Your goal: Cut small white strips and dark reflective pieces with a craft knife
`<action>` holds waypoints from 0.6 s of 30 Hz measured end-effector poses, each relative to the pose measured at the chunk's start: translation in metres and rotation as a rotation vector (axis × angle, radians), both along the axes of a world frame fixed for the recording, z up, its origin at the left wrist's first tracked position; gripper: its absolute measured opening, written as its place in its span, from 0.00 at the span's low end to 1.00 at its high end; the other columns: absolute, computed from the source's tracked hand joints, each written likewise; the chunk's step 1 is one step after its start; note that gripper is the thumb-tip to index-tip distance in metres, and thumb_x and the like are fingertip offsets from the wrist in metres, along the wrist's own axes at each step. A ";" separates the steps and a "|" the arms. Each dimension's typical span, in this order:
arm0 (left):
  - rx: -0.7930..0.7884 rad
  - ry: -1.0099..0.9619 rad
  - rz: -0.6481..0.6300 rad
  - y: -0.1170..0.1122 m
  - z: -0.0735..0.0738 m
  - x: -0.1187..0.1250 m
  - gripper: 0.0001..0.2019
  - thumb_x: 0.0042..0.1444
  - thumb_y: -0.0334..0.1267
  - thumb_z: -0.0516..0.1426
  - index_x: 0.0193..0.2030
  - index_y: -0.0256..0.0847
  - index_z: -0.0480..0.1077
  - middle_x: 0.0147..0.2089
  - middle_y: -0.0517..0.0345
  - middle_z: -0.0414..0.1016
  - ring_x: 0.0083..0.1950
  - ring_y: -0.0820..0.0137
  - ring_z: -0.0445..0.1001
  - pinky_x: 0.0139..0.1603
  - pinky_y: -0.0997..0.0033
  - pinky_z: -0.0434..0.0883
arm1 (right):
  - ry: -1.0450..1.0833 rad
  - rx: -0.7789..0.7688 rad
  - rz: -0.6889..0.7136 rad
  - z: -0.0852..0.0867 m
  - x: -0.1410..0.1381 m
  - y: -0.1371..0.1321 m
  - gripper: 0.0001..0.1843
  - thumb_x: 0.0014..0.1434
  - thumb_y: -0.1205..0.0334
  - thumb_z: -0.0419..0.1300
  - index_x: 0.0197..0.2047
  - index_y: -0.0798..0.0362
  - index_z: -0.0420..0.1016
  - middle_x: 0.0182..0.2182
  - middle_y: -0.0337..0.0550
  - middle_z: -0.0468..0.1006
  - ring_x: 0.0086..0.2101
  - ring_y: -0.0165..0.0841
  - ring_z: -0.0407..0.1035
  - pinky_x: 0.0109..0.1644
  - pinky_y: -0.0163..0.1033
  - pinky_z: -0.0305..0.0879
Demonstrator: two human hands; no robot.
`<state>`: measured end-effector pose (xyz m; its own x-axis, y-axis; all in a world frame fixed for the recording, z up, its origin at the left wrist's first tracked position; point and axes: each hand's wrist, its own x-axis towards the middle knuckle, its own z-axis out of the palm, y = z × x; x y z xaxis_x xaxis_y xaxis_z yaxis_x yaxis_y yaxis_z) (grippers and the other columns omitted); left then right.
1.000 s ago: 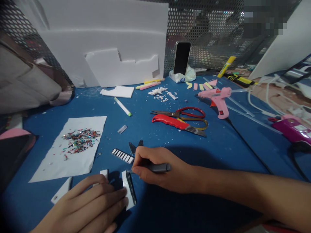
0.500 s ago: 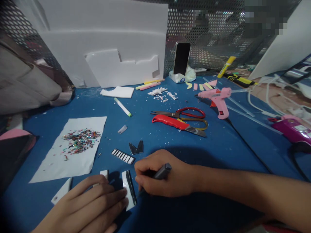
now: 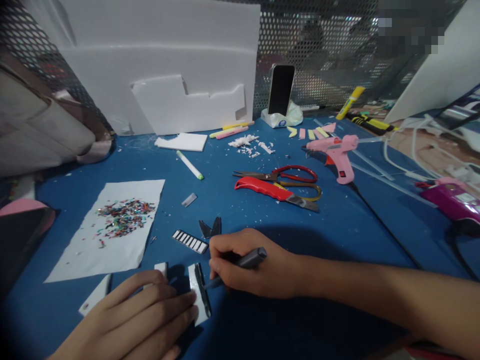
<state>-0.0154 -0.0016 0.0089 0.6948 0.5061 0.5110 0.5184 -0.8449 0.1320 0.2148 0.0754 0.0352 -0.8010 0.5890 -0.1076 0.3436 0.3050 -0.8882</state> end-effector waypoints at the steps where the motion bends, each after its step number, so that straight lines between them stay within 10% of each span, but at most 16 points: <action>1: 0.001 0.001 -0.004 0.000 0.001 0.000 0.14 0.66 0.35 0.47 0.43 0.39 0.74 0.40 0.62 0.76 0.42 0.74 0.72 0.60 0.65 0.61 | -0.004 -0.013 -0.019 0.000 0.000 0.000 0.11 0.64 0.62 0.51 0.31 0.56 0.66 0.24 0.35 0.69 0.25 0.25 0.62 0.28 0.29 0.57; 18: 0.008 0.009 -0.001 0.000 0.005 0.001 0.13 0.66 0.34 0.48 0.42 0.38 0.74 0.40 0.61 0.76 0.41 0.73 0.72 0.60 0.65 0.60 | 0.077 -0.030 -0.094 -0.005 -0.002 -0.002 0.06 0.66 0.61 0.52 0.38 0.54 0.65 0.32 0.35 0.68 0.31 0.25 0.63 0.34 0.31 0.60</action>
<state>-0.0146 -0.0018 0.0139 0.7001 0.5012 0.5086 0.5188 -0.8464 0.1200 0.2131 0.0739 0.0301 -0.7492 0.6589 -0.0667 0.3001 0.2480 -0.9211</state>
